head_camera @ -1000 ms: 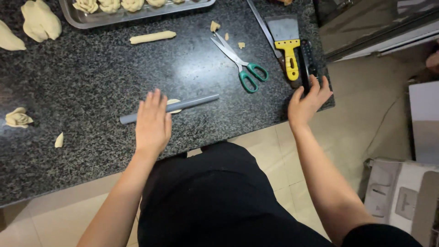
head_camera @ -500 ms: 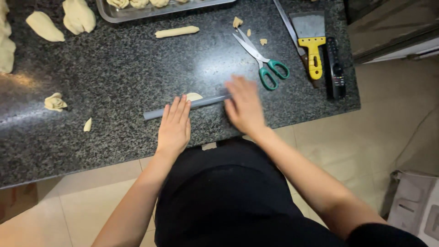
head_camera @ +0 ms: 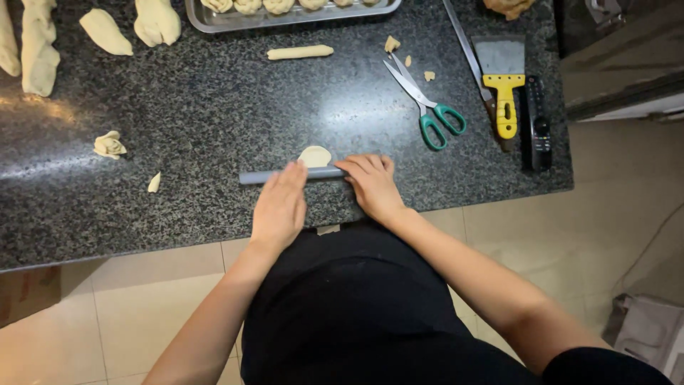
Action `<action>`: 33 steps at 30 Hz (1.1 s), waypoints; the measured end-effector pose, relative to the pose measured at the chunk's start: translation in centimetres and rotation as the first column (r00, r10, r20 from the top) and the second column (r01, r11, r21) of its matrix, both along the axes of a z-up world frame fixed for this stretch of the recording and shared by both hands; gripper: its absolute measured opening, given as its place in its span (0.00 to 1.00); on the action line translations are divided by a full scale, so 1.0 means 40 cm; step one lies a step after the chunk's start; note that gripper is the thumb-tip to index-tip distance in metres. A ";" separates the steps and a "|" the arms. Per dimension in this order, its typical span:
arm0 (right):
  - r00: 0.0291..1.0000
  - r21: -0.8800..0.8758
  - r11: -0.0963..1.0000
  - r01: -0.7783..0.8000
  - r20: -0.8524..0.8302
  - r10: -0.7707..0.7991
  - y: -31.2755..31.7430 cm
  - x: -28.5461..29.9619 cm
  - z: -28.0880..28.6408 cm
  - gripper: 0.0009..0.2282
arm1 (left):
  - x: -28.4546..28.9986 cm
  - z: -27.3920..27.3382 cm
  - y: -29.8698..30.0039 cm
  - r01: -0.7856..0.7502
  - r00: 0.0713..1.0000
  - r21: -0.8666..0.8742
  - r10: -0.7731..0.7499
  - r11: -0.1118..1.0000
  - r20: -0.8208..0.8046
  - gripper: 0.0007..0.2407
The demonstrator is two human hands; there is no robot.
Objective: Preparing decorative roses from dough for baking.
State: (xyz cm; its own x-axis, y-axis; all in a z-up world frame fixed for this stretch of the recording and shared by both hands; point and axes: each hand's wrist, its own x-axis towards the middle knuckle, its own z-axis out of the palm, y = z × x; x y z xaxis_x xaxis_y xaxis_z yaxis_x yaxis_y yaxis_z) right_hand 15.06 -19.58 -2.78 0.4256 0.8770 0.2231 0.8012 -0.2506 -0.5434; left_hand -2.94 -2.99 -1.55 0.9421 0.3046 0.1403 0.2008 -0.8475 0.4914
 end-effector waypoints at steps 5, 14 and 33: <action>0.999 0.036 0.999 -0.035 -0.024 0.035 0.053 0.047 0.050 0.17 | 0.066 0.022 0.081 -0.177 0.984 0.055 0.177 0.983 0.008 0.19; 0.991 -0.119 0.992 0.042 -0.118 -0.056 0.137 0.118 0.016 0.15 | 0.128 -0.076 0.170 -0.244 0.958 0.099 0.255 0.965 -0.129 0.30; 0.981 -0.211 0.967 0.141 0.158 -0.108 0.135 0.050 -0.031 0.29 | 0.097 -0.113 0.127 -0.212 0.964 0.244 0.243 0.946 -0.105 0.31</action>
